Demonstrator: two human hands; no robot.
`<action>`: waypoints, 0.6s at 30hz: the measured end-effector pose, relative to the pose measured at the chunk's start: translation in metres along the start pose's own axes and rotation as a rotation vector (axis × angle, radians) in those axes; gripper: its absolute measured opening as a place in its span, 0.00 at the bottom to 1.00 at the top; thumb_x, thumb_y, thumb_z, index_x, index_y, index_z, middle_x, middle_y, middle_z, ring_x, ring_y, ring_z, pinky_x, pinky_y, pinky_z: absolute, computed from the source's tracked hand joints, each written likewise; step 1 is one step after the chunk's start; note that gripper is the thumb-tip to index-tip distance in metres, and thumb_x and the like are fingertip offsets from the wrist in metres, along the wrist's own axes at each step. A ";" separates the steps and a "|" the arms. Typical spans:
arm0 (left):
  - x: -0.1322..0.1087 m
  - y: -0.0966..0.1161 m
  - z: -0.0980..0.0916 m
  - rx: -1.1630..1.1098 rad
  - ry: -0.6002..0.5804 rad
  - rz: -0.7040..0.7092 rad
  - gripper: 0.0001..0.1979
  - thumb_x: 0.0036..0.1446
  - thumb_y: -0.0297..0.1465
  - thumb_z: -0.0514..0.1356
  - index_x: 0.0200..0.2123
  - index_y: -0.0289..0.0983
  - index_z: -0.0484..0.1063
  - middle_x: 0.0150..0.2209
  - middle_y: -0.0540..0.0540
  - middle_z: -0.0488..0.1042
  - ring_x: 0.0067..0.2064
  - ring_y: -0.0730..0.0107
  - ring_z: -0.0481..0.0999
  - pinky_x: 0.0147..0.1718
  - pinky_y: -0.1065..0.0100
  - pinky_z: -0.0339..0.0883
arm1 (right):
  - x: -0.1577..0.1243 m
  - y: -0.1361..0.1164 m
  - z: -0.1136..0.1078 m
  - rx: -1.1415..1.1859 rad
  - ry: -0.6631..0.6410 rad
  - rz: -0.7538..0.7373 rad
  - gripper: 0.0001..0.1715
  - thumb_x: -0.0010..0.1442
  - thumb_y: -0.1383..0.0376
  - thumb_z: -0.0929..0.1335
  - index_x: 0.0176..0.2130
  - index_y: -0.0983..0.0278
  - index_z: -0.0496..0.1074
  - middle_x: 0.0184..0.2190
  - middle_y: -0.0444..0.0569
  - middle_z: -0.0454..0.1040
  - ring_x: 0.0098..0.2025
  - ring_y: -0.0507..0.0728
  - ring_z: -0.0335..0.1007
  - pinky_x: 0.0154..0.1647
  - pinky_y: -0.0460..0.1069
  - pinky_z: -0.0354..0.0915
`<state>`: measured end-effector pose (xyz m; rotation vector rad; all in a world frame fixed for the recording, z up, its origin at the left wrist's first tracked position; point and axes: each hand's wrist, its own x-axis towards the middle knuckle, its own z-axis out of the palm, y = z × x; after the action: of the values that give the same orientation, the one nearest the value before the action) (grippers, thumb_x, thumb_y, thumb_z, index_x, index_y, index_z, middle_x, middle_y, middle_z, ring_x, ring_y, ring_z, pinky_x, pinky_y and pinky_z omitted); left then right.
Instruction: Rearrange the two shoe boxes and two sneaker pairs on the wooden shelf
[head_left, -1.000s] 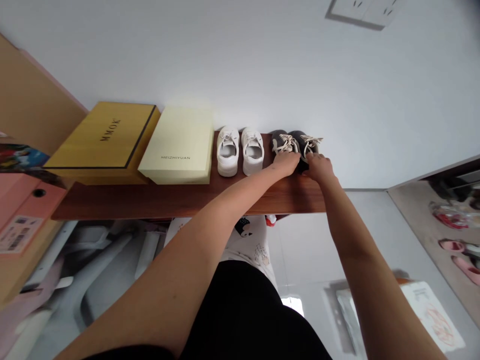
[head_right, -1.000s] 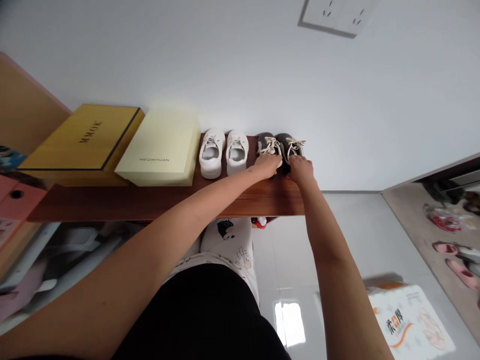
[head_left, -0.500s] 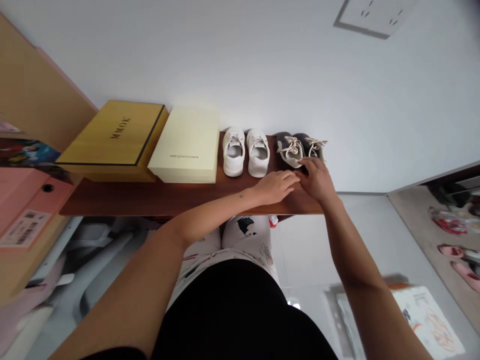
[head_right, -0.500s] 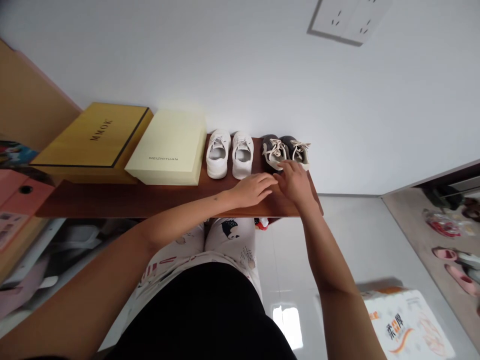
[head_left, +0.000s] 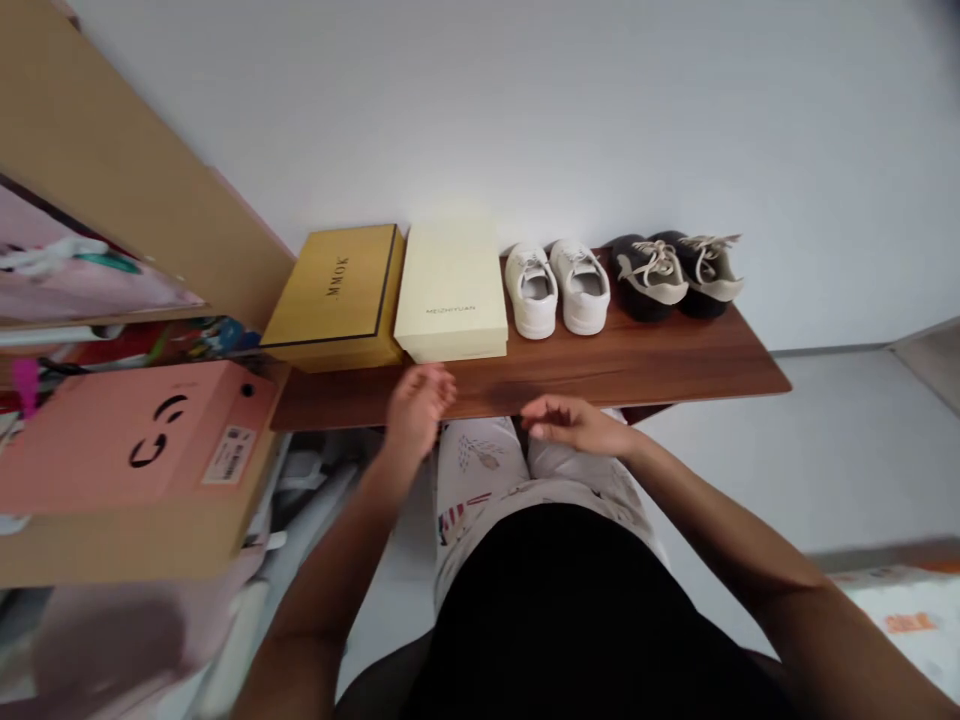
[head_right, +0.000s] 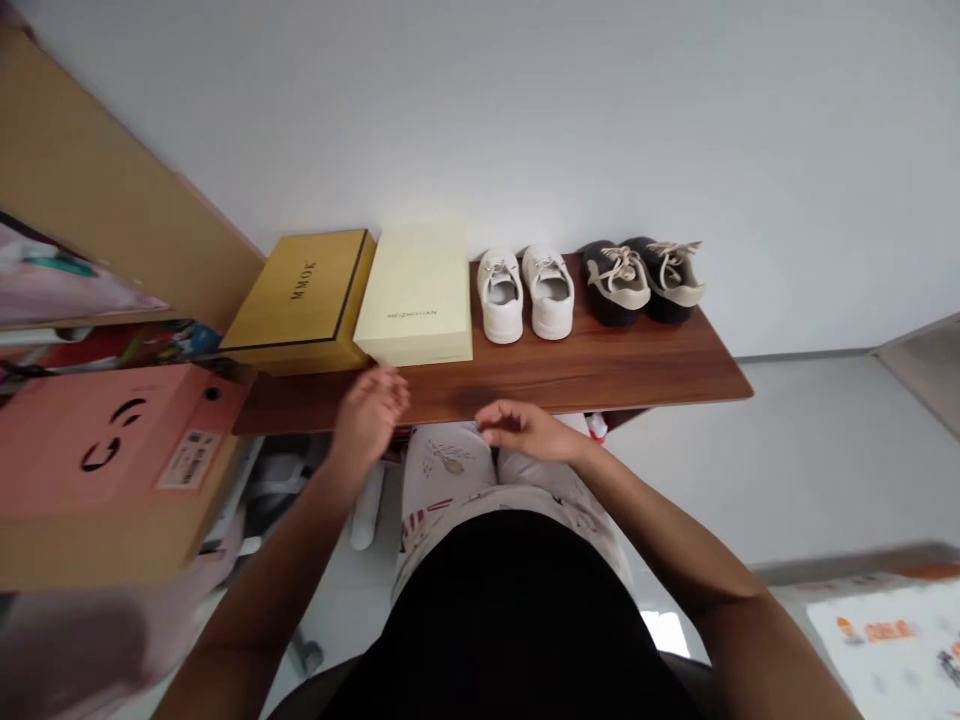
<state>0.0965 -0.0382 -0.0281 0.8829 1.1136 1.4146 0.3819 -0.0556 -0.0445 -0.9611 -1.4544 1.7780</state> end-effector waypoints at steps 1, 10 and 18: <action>0.015 0.017 -0.018 -0.140 0.226 -0.022 0.07 0.62 0.31 0.65 0.33 0.39 0.69 0.31 0.51 0.73 0.29 0.77 0.71 0.31 0.73 0.67 | 0.015 -0.005 0.011 0.108 0.084 -0.002 0.23 0.52 0.55 0.80 0.45 0.59 0.76 0.41 0.46 0.80 0.42 0.54 0.77 0.48 0.52 0.74; 0.097 0.066 -0.100 -0.226 0.755 -0.235 0.16 0.62 0.43 0.64 0.33 0.41 0.62 0.33 0.54 0.61 0.29 0.77 0.64 0.31 0.70 0.66 | 0.155 -0.042 0.112 0.829 0.656 0.283 0.14 0.61 0.56 0.75 0.42 0.57 0.71 0.38 0.46 0.73 0.39 0.54 0.74 0.37 0.47 0.73; 0.121 0.066 -0.105 -0.118 0.746 -0.207 0.09 0.62 0.37 0.60 0.36 0.41 0.62 0.29 0.54 0.61 0.29 0.75 0.65 0.30 0.69 0.66 | 0.195 -0.036 0.119 0.597 0.828 0.050 0.17 0.65 0.58 0.68 0.51 0.61 0.66 0.39 0.49 0.75 0.34 0.54 0.70 0.30 0.47 0.71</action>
<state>-0.0395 0.0655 -0.0022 0.1230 1.5913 1.6556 0.1787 0.0529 -0.0222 -1.1856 -0.3584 1.4244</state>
